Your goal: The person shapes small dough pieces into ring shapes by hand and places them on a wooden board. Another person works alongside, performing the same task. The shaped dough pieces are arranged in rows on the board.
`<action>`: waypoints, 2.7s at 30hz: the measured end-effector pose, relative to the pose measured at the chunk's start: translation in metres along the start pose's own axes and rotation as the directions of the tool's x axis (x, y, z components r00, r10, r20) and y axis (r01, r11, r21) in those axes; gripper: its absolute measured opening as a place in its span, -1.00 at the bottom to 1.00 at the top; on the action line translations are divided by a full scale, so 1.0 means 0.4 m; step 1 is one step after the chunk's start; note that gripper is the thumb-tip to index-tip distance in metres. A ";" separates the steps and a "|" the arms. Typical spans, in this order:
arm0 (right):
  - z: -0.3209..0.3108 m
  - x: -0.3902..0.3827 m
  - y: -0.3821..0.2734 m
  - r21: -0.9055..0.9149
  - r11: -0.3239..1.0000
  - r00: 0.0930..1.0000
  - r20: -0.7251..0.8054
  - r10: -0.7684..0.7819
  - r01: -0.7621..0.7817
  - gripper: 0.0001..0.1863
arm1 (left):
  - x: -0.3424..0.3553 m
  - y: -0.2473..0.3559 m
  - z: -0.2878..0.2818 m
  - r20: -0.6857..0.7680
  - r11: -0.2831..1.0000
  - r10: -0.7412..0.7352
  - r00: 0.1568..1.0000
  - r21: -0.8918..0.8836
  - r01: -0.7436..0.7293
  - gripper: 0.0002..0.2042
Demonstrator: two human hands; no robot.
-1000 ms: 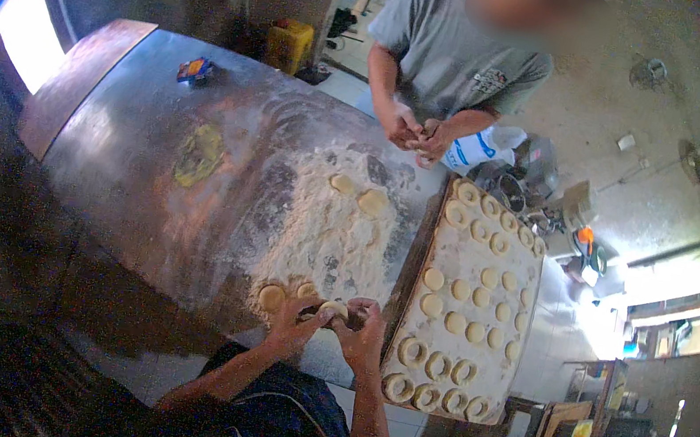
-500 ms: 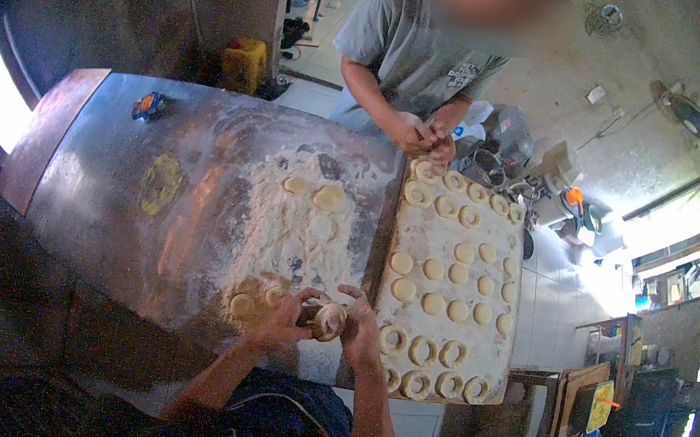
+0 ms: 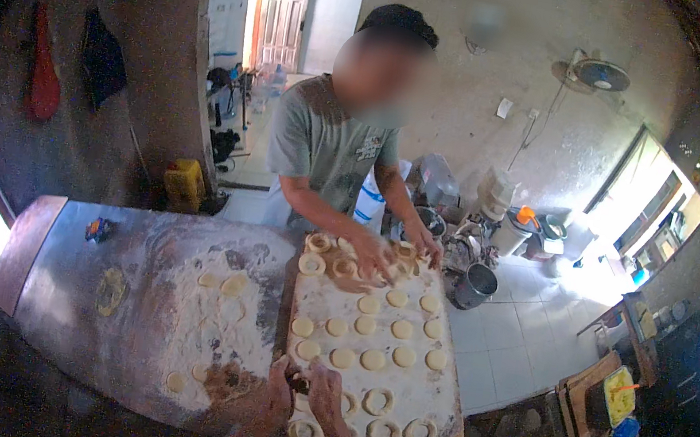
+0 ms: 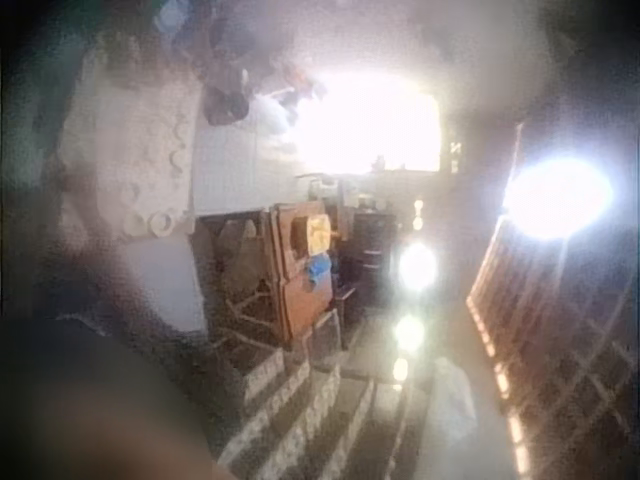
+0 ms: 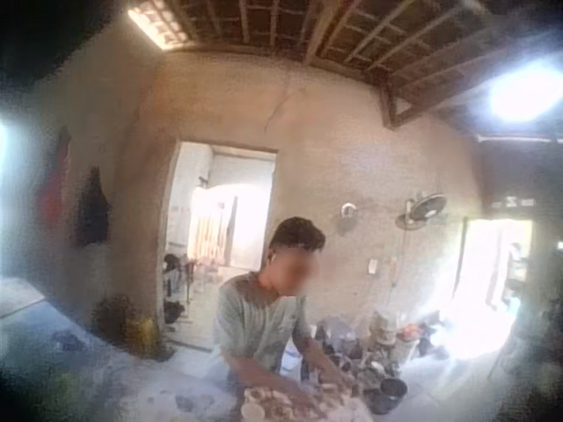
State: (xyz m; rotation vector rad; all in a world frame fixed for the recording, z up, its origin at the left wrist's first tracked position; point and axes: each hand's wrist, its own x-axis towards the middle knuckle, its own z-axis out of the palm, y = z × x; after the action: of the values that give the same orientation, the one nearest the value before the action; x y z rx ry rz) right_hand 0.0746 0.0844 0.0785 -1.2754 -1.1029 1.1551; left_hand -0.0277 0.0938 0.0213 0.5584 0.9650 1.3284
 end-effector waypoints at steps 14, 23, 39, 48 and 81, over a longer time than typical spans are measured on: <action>-0.413 -0.111 0.050 -0.660 0.689 0.939 0.074 -0.337 0.299 -0.85 | -0.019 -0.347 0.169 0.669 0.310 0.222 0.710 0.642 -0.702 -0.81; -0.596 -0.132 0.054 -0.154 0.982 0.971 -0.197 -0.135 0.106 -0.56 | 0.000 -0.397 0.348 0.643 0.166 0.570 0.511 0.520 -0.838 -0.74; -0.598 -0.142 0.134 -0.932 0.362 0.966 -0.072 -0.250 0.025 -0.73 | 0.044 -0.328 0.350 0.790 -0.068 0.099 0.605 0.612 -0.788 -0.67; -0.422 -0.146 0.002 -0.929 0.365 0.937 -0.068 -0.342 0.065 -0.57 | -0.078 0.096 -0.376 -0.097 0.189 0.632 0.769 0.981 -0.031 -0.70; 0.504 -0.066 0.019 0.258 0.874 0.858 0.435 0.275 -0.411 -0.44 | -0.104 0.359 -0.533 0.260 0.918 -0.185 0.948 -0.298 0.261 -0.61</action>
State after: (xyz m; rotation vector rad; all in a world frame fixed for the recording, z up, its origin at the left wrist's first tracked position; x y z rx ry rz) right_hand -0.1286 0.0803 0.0737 -1.0142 -0.9035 1.8531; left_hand -0.2827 0.0442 0.0385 0.3214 0.5815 1.1569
